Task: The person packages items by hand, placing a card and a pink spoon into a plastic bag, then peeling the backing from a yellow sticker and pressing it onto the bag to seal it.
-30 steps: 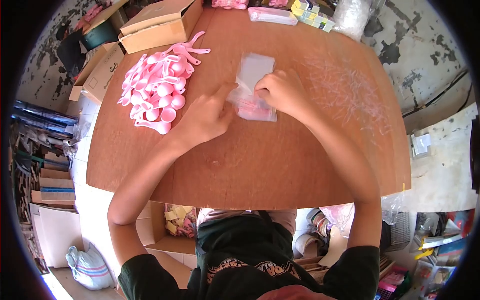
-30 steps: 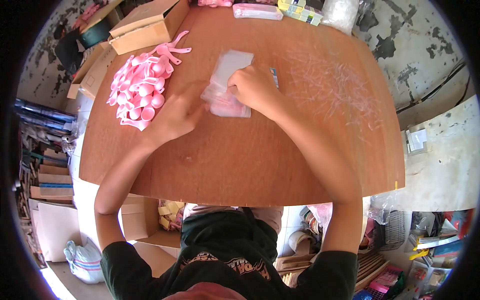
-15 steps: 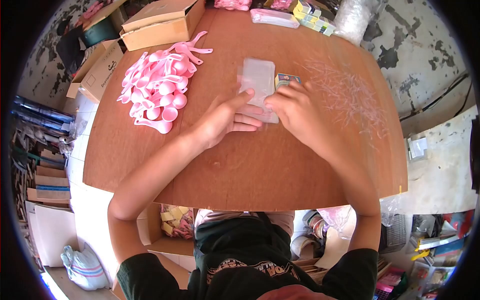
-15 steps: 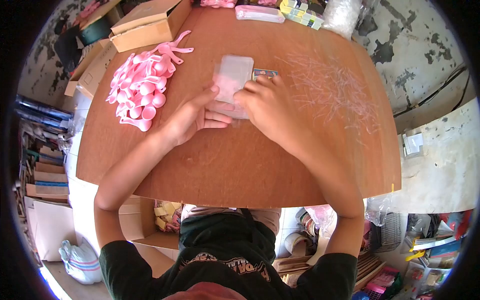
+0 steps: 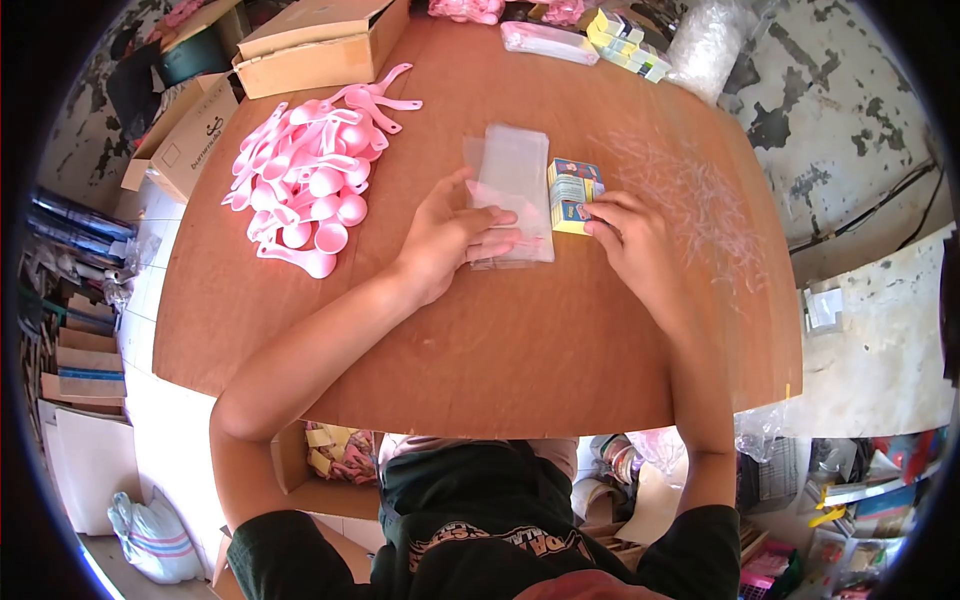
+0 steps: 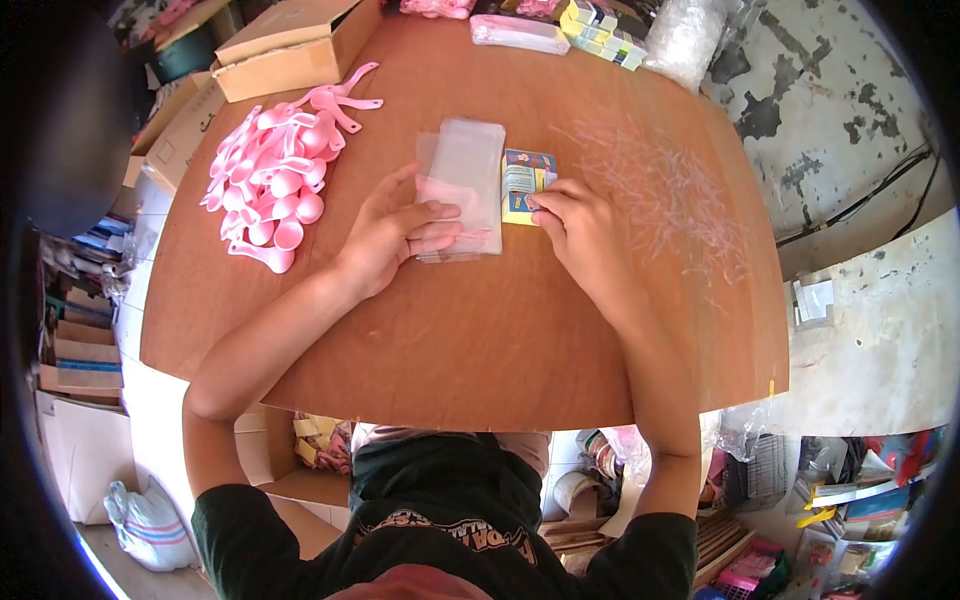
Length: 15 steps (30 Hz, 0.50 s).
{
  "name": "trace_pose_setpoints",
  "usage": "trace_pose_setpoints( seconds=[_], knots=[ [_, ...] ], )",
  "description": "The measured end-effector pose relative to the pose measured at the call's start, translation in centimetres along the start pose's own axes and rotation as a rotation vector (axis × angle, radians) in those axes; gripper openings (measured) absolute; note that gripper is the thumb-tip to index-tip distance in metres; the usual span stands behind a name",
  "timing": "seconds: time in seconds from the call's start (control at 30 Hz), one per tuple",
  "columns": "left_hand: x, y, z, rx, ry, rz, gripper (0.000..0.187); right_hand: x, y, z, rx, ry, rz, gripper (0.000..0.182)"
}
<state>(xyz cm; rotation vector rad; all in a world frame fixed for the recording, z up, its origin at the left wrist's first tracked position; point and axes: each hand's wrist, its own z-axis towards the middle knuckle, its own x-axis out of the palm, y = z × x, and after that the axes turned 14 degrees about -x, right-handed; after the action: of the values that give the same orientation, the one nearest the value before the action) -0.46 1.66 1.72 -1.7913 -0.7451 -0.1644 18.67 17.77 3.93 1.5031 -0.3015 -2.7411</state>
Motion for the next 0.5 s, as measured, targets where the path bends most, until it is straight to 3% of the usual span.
trace_pose_setpoints(
  seconds=[0.07,0.23,0.37,0.5],
  knots=[
    [-0.2,0.0,0.0,-0.008,0.028,0.021,0.074,0.1,-0.2,0.0,-0.031,-0.024,0.005,0.015],
    [-0.4,0.1,0.1,-0.012,0.052,0.022,0.072,-0.2,0.3,0.2,-0.288,-0.072,-0.371,0.006],
    [-0.5,0.2,0.1,0.009,0.067,0.016,0.072,0.2,0.0,0.2,-0.299,-0.093,-0.349,0.005],
    [-0.4,0.0,-0.2,0.005,0.058,0.002,0.073,-1.2,1.2,0.5,-0.188,-0.123,-0.051,0.005]
  ],
)
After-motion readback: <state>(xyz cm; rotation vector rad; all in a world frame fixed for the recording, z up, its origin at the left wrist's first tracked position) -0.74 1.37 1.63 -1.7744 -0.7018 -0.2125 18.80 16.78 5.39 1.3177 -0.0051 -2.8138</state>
